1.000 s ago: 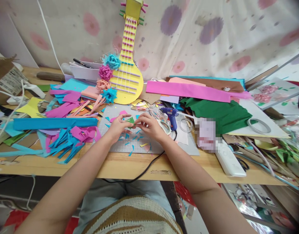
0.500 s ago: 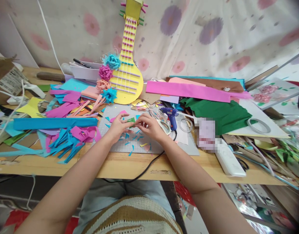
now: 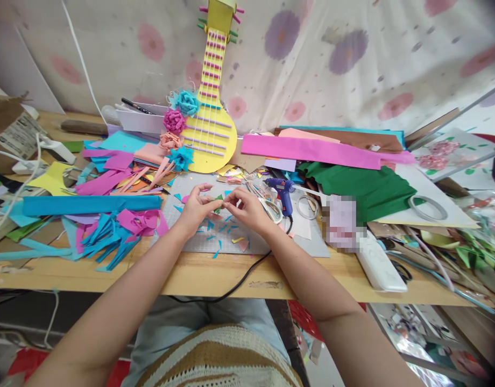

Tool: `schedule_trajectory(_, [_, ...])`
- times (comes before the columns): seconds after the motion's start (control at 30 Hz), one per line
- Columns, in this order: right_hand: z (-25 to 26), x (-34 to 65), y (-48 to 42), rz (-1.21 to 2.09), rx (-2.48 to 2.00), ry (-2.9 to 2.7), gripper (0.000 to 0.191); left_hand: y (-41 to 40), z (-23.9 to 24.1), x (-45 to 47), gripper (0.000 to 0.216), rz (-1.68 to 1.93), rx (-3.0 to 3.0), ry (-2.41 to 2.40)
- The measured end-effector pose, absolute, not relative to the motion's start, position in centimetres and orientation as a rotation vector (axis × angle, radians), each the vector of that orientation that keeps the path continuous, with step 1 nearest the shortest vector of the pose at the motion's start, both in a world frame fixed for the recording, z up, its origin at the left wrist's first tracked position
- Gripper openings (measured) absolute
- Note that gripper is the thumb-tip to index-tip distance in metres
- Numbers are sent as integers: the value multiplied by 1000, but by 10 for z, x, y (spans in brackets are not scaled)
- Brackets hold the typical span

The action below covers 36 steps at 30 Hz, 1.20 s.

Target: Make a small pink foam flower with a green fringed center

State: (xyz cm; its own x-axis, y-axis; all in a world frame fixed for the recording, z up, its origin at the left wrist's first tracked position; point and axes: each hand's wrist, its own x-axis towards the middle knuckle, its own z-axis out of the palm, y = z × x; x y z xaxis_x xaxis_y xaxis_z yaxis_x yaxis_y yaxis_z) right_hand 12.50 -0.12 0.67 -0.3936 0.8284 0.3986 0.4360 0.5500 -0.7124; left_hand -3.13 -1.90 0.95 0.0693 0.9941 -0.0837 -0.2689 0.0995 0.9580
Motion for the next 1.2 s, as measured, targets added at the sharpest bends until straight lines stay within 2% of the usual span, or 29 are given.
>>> schedule_trajectory(0.2, [4,124,2,779,-1052,-1967,6,-19,7,-30,65,1183,1074,1048])
schedule_trajectory(0.57, [4,120,4,1276,-940,-1624,25,-18,7,-33,68,1143,1053,1035])
schedule_trajectory(0.83, [-2,117,5,1141,-927,-1632,25,-18,8,-29,56,1234,941,1043])
schedule_trajectory(1.1, [9,125,-1,845,-858,-1951,5,-15,7,-36,43,1130,773,957])
schedule_trajectory(1.2, [9,125,-2,795,-867,-1981,4,-15,9,-37,41,1094,767,928])
